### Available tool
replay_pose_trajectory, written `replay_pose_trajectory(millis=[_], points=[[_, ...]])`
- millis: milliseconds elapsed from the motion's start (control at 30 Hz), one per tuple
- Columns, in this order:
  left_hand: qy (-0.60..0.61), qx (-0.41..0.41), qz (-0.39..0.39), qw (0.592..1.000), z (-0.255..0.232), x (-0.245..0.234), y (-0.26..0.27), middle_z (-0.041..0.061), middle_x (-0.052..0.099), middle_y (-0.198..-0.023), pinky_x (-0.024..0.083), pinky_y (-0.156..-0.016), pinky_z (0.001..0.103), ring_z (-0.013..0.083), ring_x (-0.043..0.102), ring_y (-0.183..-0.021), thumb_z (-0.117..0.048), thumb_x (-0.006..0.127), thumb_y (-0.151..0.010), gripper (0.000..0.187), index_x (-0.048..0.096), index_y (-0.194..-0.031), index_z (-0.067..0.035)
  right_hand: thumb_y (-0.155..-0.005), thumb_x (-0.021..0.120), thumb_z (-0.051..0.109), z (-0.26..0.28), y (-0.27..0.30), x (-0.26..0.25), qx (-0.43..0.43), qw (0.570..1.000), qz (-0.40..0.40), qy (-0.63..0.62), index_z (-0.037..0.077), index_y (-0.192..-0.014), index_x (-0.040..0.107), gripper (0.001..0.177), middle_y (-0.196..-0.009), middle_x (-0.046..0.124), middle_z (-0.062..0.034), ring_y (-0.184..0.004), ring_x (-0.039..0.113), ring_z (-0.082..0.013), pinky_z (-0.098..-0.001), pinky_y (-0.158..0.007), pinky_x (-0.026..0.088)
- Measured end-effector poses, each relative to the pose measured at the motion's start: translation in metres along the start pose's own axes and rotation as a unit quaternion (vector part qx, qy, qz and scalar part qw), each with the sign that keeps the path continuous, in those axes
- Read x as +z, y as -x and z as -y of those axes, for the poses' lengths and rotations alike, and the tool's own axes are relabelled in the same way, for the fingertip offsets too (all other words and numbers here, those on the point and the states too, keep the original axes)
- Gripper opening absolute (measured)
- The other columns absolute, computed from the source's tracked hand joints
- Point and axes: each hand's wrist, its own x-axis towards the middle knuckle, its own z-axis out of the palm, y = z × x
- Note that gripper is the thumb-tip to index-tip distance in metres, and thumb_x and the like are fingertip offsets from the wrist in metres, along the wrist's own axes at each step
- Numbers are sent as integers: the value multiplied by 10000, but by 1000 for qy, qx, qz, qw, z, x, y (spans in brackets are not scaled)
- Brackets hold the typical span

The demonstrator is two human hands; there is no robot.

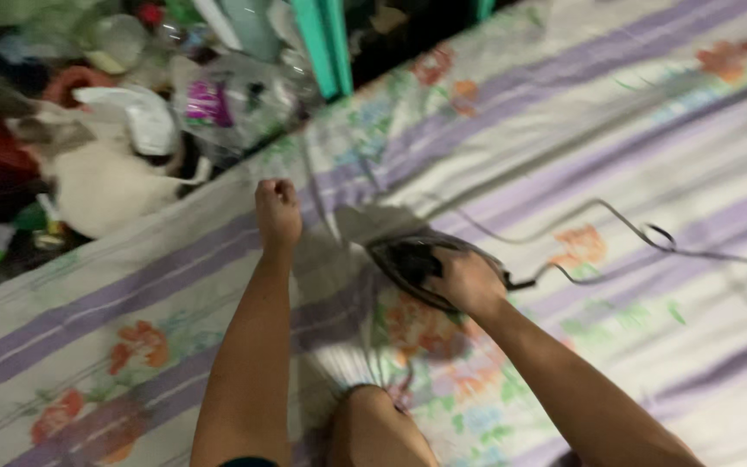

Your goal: The person irons a bedsheet on a bed using an electric iron, straightening and folding the sheet by hand between ironing sections.

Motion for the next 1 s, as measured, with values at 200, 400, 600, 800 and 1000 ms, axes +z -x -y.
replay_pose_trajectory(millis=[200, 400, 600, 800, 1000], points=[[-466, 253, -280, 800, -90, -27, -127, 134, 727, -830, 538, -690, 429, 341, 693, -774, -253, 840, -831, 242, 717, -918, -62, -693, 831, 379, 10, 4, 13, -24, 995, -90, 30, 163, -1217, 690, 584, -1013, 751, -151, -943, 718, -375, -505, -834, 569], [-388, 102, -268, 876, -40, -61, -199, 105, 768, -926, 559, -776, 412, 279, 735, -835, -226, 645, -949, 196, 784, -1059, -143, -665, 834, 371, -2, -6, 25, 42, 997, -50, 40, 213, -1166, 724, 537, -950, 771, -134, -890, 728, -366, -500, -792, 585], [-422, 197, -151, 872, -17, -12, -62, 197, 665, -960, 514, -794, 477, 385, 659, -902, -381, 640, -1010, 374, 655, -992, -8, -694, 832, 397, -7, -11, 30, -34, 993, -107, 26, 160, -1123, 732, 500, -976, 752, -176, -881, 717, -398, -512, -775, 578], [-280, 70, -81, 954, -20, 101, 217, 188, 639, -1080, 479, -891, 464, 369, 613, -995, -290, 480, -1106, 345, 629, -1172, 14, -726, 814, 373, -10, -7, 16, -6, 1000, -11, -5, 140, -1237, 670, 580, -1059, 742, -173, -963, 700, -397, -516, -836, 552], [-633, 164, 3, 757, 28, 123, 290, 162, 610, -1418, 297, -1179, 646, 365, 492, -1383, -428, 480, -1075, 488, 604, -1398, -84, -765, 784, 348, -40, 16, 2, 75, 997, 17, 30, 164, -1235, 661, 519, -1089, 741, -150, -1007, 697, -370, -512, -892, 532]])
